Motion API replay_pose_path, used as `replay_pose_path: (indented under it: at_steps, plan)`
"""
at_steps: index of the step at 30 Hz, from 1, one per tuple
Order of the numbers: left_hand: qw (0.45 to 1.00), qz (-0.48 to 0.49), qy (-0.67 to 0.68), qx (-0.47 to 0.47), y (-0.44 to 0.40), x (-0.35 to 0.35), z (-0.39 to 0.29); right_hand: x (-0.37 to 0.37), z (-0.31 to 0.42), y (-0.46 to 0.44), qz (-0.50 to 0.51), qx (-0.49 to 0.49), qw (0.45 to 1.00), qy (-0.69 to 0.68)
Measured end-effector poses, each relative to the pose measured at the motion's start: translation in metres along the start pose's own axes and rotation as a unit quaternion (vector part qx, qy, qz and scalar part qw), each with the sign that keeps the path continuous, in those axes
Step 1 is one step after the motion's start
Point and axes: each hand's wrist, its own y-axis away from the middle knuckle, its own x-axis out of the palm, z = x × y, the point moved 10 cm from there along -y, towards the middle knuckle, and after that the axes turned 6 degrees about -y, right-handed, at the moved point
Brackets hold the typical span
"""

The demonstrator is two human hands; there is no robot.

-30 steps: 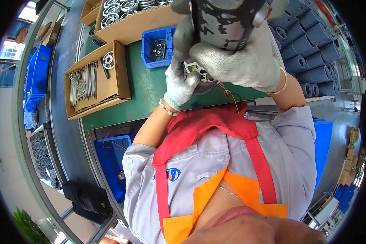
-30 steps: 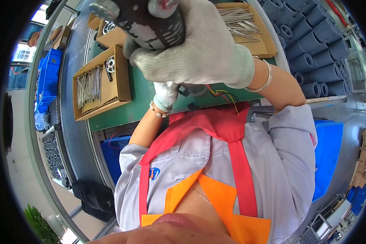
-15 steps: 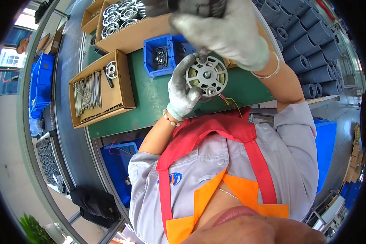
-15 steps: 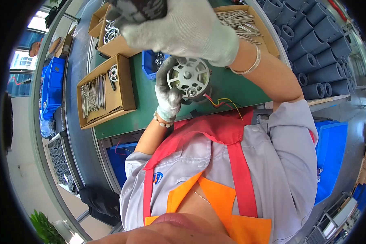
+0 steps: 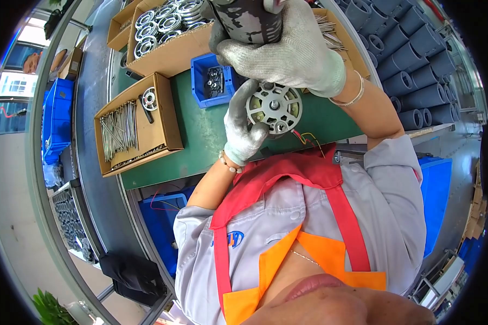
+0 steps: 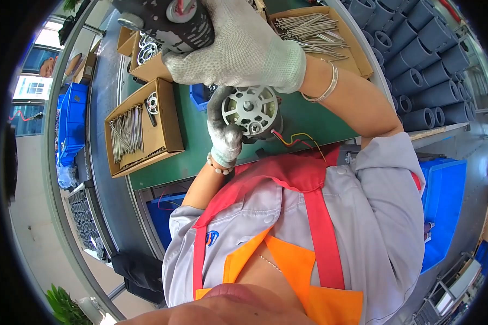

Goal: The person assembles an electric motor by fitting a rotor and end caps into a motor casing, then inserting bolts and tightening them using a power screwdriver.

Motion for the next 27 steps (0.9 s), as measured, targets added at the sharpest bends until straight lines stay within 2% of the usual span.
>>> replay_pose_path:
  at_steps: [1,2,3,4,5,6,7,8,9,11,13,14,15,16,17,18,19,20,21,22,23,24,25,27]
  plan:
    - [1.0,0.0,0.0,0.002,-0.001,0.001,-0.002,0.009,0.022,0.001,0.045,-0.111,0.98,0.162]
    - [1.0,0.001,0.01,-0.003,-0.002,0.002,-0.003,0.022,0.039,0.006,0.088,-0.217,0.919,0.317]
    - [1.0,0.001,0.02,-0.008,-0.004,0.002,-0.004,0.036,0.049,0.014,0.128,-0.314,0.821,0.459]
    - [1.0,0.003,0.009,0.0,-0.004,0.002,-0.003,0.051,0.05,0.024,0.164,-0.398,0.689,0.583]
    - [1.0,0.004,0.007,0.003,-0.004,0.001,-0.002,0.061,0.042,0.034,0.194,-0.467,0.528,0.682]
    - [1.0,0.002,-0.009,0.003,-0.004,0.0,0.0,0.055,0.033,0.009,0.298,-0.236,0.749,0.543]
    - [1.0,0.0,-0.024,0.002,-0.004,-0.002,0.001,0.052,0.035,0.013,0.3,-0.235,0.748,0.544]
    - [1.0,-0.002,0.004,-0.006,-0.003,-0.001,0.005,0.061,0.031,0.029,0.273,-0.363,0.592,0.666]
    - [1.0,-0.002,0.002,-0.006,-0.002,-0.001,0.004,0.068,0.021,0.045,0.231,-0.471,0.403,0.75]
    - [1.0,0.0,-0.014,0.003,-0.004,0.0,0.001,0.068,0.012,0.051,0.238,-0.497,0.423,0.719]
    - [1.0,-0.002,0.005,-0.001,-0.003,0.0,0.003,0.067,-0.007,0.079,0.152,-0.596,0.241,0.751]
    - [1.0,-0.001,0.002,-0.025,-0.002,0.0,0.005,0.06,0.001,0.063,0.195,-0.539,0.514,0.638]
    - [0.999,0.003,-0.001,-0.049,0.0,0.0,0.008,0.048,-0.001,0.062,0.194,-0.54,0.516,0.635]
    - [0.994,-0.005,-0.005,-0.107,0.014,-0.014,0.042,0.043,-0.015,0.07,0.246,-0.565,0.424,0.663]
    - [0.974,0.051,-0.215,-0.042,0.006,-0.007,0.025,0.037,-0.03,0.08,0.295,-0.585,0.324,0.682]
    - [0.982,0.026,-0.137,-0.124,0.002,-0.008,0.028,0.027,-0.017,0.071,0.163,-0.541,0.261,0.783]
    - [0.977,0.0,-0.057,-0.208,0.006,-0.005,0.037,0.022,-0.015,0.071,0.162,-0.547,0.261,0.779]
    - [0.994,0.041,-0.029,-0.096,0.0,0.008,0.019,0.02,-0.018,0.072,0.158,-0.574,0.226,0.771]
    - [0.993,0.05,-0.029,-0.1,0.004,0.01,0.026,0.019,-0.021,0.073,0.152,-0.601,0.193,0.76]
    - [0.986,-0.004,0.103,-0.128,0.013,-0.001,0.043,0.02,-0.018,0.072,0.148,-0.61,0.195,0.754]
    - [0.958,-0.058,0.231,-0.157,0.028,-0.014,0.071,0.022,-0.019,0.07,0.15,-0.606,0.16,0.764]
    - [0.983,-0.014,-0.093,-0.156,0.074,-0.097,0.167,0.025,-0.019,0.068,0.149,-0.603,0.123,0.774]
    - [0.984,0.006,-0.088,-0.157,0.068,-0.101,0.161,0.027,-0.021,0.068,0.144,-0.601,0.082,0.782]
    - [0.974,-0.068,-0.073,-0.204,0.062,-0.104,0.126,0.023,-0.014,0.057,0.117,-0.528,0.237,0.807]
